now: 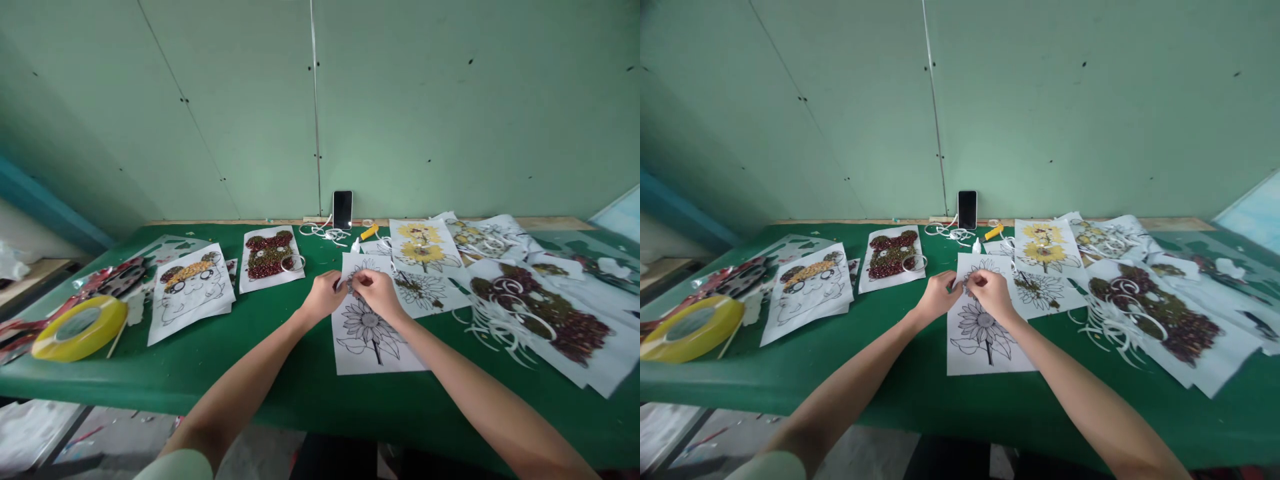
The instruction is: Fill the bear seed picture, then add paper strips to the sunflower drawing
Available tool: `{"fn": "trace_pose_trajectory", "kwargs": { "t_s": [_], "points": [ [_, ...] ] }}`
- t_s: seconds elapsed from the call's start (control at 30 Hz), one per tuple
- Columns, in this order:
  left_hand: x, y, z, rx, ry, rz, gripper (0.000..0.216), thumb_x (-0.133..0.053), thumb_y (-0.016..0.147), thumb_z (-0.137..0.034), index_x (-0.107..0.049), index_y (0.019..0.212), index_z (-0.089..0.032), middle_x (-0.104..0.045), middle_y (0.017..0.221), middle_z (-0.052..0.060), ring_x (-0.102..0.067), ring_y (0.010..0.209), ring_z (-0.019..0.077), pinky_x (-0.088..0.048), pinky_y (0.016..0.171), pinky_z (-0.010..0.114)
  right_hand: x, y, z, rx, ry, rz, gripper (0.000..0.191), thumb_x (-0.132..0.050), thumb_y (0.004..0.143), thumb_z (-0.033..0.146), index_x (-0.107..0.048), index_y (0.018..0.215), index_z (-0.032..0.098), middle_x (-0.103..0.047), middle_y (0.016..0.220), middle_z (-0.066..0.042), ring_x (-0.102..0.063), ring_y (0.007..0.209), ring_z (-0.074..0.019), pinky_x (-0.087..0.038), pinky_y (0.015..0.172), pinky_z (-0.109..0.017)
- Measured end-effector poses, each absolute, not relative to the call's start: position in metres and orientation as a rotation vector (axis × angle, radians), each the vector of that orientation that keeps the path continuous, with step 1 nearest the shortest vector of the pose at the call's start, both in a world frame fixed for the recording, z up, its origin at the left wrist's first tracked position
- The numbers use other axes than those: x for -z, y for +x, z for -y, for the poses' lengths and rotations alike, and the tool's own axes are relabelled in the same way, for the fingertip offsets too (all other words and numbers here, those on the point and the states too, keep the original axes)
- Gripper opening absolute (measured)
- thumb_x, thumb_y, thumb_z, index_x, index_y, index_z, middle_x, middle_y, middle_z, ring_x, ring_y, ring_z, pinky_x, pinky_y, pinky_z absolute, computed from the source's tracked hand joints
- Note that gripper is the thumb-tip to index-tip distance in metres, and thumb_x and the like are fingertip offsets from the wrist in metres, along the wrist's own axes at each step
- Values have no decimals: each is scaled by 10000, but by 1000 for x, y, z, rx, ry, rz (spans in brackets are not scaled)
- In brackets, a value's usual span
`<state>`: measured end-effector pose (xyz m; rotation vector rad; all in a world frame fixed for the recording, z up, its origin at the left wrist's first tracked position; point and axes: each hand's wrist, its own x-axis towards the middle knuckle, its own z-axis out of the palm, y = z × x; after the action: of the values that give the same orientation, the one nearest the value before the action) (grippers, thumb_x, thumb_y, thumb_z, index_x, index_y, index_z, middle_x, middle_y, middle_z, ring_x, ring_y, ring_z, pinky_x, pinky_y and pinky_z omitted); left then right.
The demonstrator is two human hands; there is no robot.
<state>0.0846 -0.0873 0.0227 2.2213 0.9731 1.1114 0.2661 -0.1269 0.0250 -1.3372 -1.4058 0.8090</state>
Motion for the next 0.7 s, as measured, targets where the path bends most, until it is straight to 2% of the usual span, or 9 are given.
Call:
{"fn": "trace_pose_trajectory", "kwargs": {
  "t_s": [0.37,0.6,0.7],
  "points": [
    [-27,84,90,-1040,2222,-961,387,-583,930,-145,-284,700,-232,-366,675,-43,-355,630,119,-268,600,284,-20,267,126,-831,-1330,1399,188,-703,861,409,-739,822,229,-742,662,-41,-728,643,-255,-556,660,-348],
    [-27,85,88,-1099,2142,-1026,355,-585,907,-189,-306,691,-228,-360,653,-48,-351,626,119,-265,607,284,-25,267,129,-558,-1303,1604,203,-635,954,396,-749,889,241,-794,804,-63,-752,747,-256,-568,710,-355],
    [-25,85,86,-1122,2029,-1069,304,-604,908,-243,-396,689,-216,-404,643,-47,-372,621,118,-279,607,278,-26,269,130,-448,-1252,1670,240,-602,1010,399,-784,970,247,-805,887,-79,-752,799,-261,-602,740,-376]
  ]
}}
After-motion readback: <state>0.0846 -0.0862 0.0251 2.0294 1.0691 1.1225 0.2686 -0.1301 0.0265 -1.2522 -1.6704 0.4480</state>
